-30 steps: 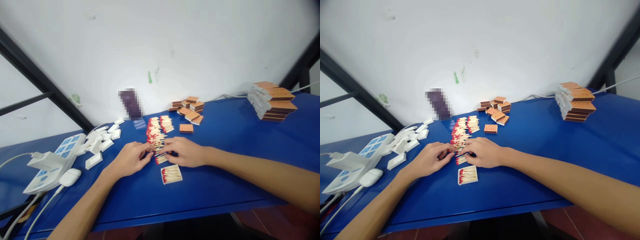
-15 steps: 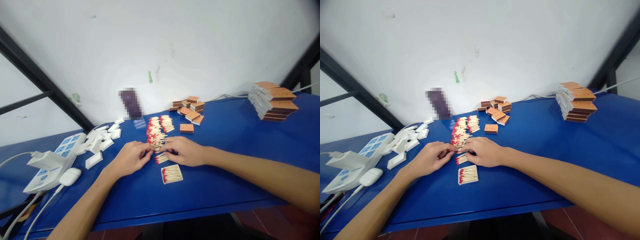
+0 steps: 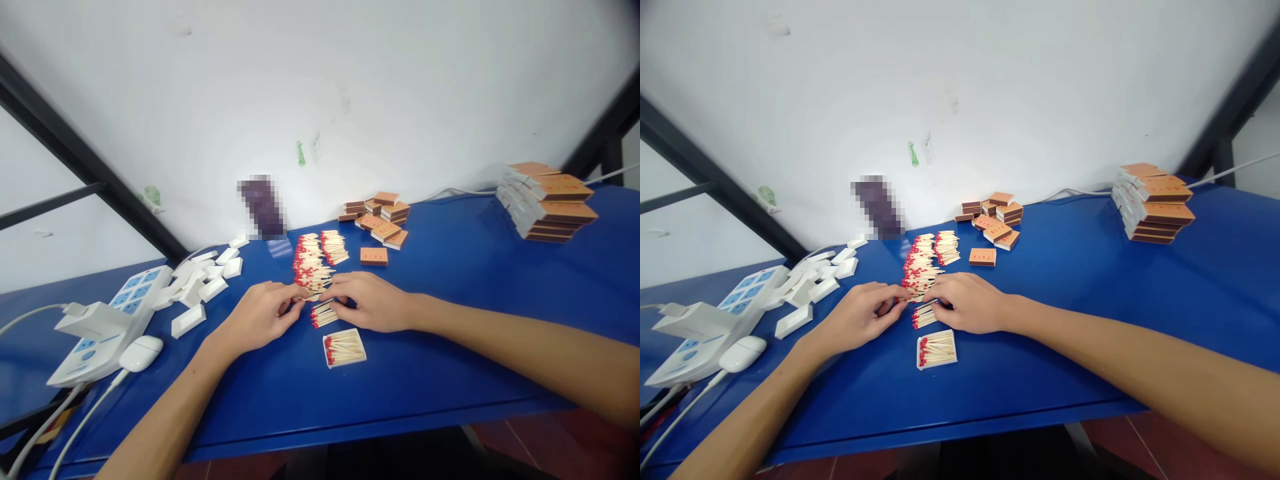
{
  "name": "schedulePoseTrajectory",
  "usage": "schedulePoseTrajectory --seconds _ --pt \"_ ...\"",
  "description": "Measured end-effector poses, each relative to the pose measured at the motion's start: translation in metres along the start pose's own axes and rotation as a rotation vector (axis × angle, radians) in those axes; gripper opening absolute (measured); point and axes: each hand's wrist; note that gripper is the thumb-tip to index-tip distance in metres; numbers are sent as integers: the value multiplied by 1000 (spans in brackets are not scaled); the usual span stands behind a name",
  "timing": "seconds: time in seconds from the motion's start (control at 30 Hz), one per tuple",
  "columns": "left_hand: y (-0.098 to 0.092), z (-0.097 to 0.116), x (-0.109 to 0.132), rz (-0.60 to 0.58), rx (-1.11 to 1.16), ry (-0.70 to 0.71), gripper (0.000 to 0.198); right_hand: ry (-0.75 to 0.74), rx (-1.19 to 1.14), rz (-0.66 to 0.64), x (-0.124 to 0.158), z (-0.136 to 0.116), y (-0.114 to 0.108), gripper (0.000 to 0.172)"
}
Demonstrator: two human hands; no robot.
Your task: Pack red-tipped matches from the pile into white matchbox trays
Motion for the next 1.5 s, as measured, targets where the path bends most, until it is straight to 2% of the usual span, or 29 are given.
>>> schedulePoseTrajectory --seconds 0.43,0.63,0.83,1.03,1.2,1.5 --pt "2 -1 0 17 5 16 19 -6 14 -5 1 1 0 29" --pt "0 2 2 4 28 8 19 27 -65 -46 -2 1 -4 19" --pt "0 6 3 -38 67 22 24 65 -188 -105 -6 5 -9 30" --pt "1 6 2 -32 69 23 21 48 -206 -90 -6 4 -9 15" --pt "1 4 2 -23 76 8 18 22 -163 -95 -5 2 -9 15" --pt "1 4 1 -15 66 22 17 114 -4 -276 5 -5 -34 17"
Point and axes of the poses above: each hand's wrist, its own x-axis away from the middle knuckle, its own y-axis out of the palm, z = x × y, and after that the axes turned 1 degree about y, right-handed
